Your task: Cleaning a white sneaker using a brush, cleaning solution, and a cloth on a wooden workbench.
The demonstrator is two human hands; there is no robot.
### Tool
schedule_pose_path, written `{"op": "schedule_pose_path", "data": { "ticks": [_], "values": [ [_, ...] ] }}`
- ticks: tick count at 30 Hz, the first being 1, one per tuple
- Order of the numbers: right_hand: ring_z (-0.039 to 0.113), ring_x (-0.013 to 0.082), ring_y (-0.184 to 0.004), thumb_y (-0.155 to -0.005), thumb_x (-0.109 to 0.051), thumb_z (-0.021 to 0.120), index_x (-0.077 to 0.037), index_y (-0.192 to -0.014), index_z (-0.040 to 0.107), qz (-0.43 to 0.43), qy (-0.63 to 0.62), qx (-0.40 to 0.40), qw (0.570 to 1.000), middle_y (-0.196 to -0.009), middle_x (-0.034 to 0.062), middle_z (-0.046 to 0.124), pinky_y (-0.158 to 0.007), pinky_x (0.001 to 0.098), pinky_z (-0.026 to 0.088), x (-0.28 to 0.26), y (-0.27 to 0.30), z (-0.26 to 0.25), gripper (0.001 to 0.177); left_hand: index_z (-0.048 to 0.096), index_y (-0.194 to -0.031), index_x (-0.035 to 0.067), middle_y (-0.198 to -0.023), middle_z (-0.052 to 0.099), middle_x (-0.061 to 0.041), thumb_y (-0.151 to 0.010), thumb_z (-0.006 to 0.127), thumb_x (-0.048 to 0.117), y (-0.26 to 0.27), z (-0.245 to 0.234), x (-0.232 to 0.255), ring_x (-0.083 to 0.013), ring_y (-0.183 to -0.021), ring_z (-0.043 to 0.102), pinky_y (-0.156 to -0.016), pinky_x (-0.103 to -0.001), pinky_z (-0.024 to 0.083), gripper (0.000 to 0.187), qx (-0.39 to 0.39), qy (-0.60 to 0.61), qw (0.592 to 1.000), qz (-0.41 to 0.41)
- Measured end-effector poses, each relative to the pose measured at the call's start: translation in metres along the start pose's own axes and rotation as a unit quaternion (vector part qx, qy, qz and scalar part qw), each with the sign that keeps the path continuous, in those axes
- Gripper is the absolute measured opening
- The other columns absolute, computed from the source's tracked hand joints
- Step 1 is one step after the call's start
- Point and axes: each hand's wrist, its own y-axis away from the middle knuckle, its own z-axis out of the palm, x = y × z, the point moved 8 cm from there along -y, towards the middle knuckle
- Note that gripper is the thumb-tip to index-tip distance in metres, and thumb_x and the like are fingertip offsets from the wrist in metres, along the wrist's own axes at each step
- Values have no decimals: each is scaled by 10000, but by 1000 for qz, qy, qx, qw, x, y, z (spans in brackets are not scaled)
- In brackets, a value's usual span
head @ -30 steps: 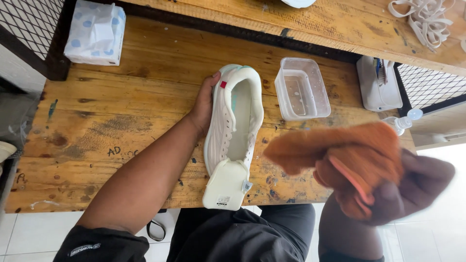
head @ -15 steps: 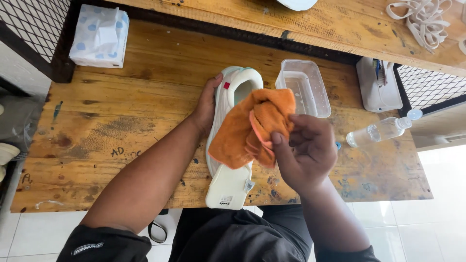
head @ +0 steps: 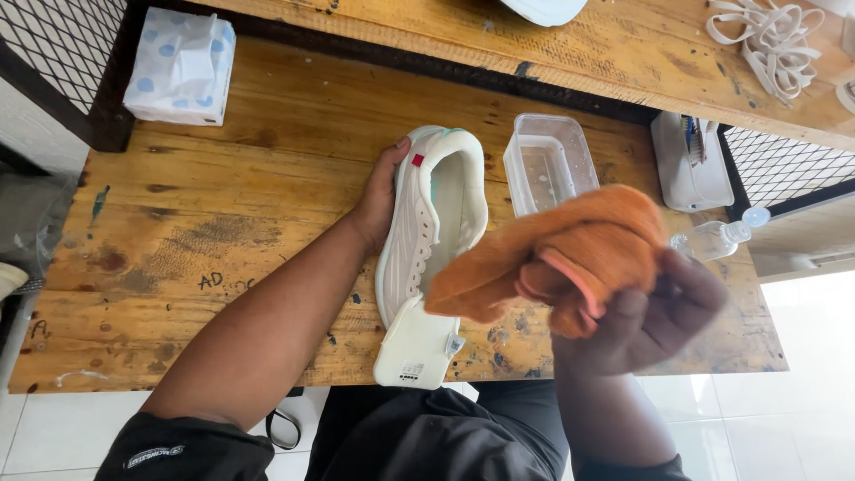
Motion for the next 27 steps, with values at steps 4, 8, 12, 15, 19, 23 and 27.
{"op": "schedule_pose_path", "data": {
  "ticks": [4,8,12,15,19,23,27],
  "values": [
    [673,241,-977,-959,-189,703,47,-1215,537,33,-81,-145,986,-1090,161,652,-904,316,539,26,7,30,385,690,-1181,98,-1043,714,-143,-835,603,602,-3,-9,-3,-262,-977,669,-928,-410,525,618,68,-32,997,-6],
    [664,344,-1081,-851,-358,852,78,-1222,624,-5,16,-324,946,-1103,191,628,-945,429,525,10,12,76,617,672,-1250,116,-1163,706,-139,-810,652,629,11,11,3,-256,-1052,667,-1014,-409,531,676,106,-46,993,-3],
    [582,547,-1256,-610,-401,1025,44,-1337,616,-36,129,-423,896,-1237,245,607,-1048,590,498,-10,21,95,946,646,-1305,132,-1267,687,-138,-786,655,677,-5,-13,-5,-282,-1136,654,-1084,-428,500,753,97,-62,993,-21],
    [661,462,-1136,-717,-252,937,5,-1446,576,-87,180,-474,858,-1197,210,639,-1021,556,491,-10,33,103,854,688,-1228,141,-1191,714,-119,-786,688,634,-5,-17,-8,-265,-1102,671,-1076,-424,506,661,106,-41,993,-15],
    [708,441,-1022,-716,-84,852,9,-1317,691,-119,139,-448,875,-1094,185,690,-976,549,539,-5,31,97,628,699,-1205,141,-1172,720,-113,-795,687,621,-4,-13,-6,-255,-1091,670,-1077,-420,501,632,101,-42,994,-16],
    [776,392,-868,-810,-80,794,117,-1126,736,-118,28,-373,920,-992,230,730,-820,451,629,-22,19,77,377,693,-1221,152,-1204,709,-137,-778,683,667,-8,-26,-8,-277,-1114,656,-1089,-427,485,679,97,-59,993,-20],
    [743,374,-701,-799,-80,773,184,-1158,676,-91,-4,-370,925,-853,245,697,-650,453,627,-16,24,67,456,704,-1213,157,-1199,718,-127,-808,692,641,-23,-47,-13,-258,-1105,679,-1076,-419,498,631,95,-58,994,-1]
  ]
}}
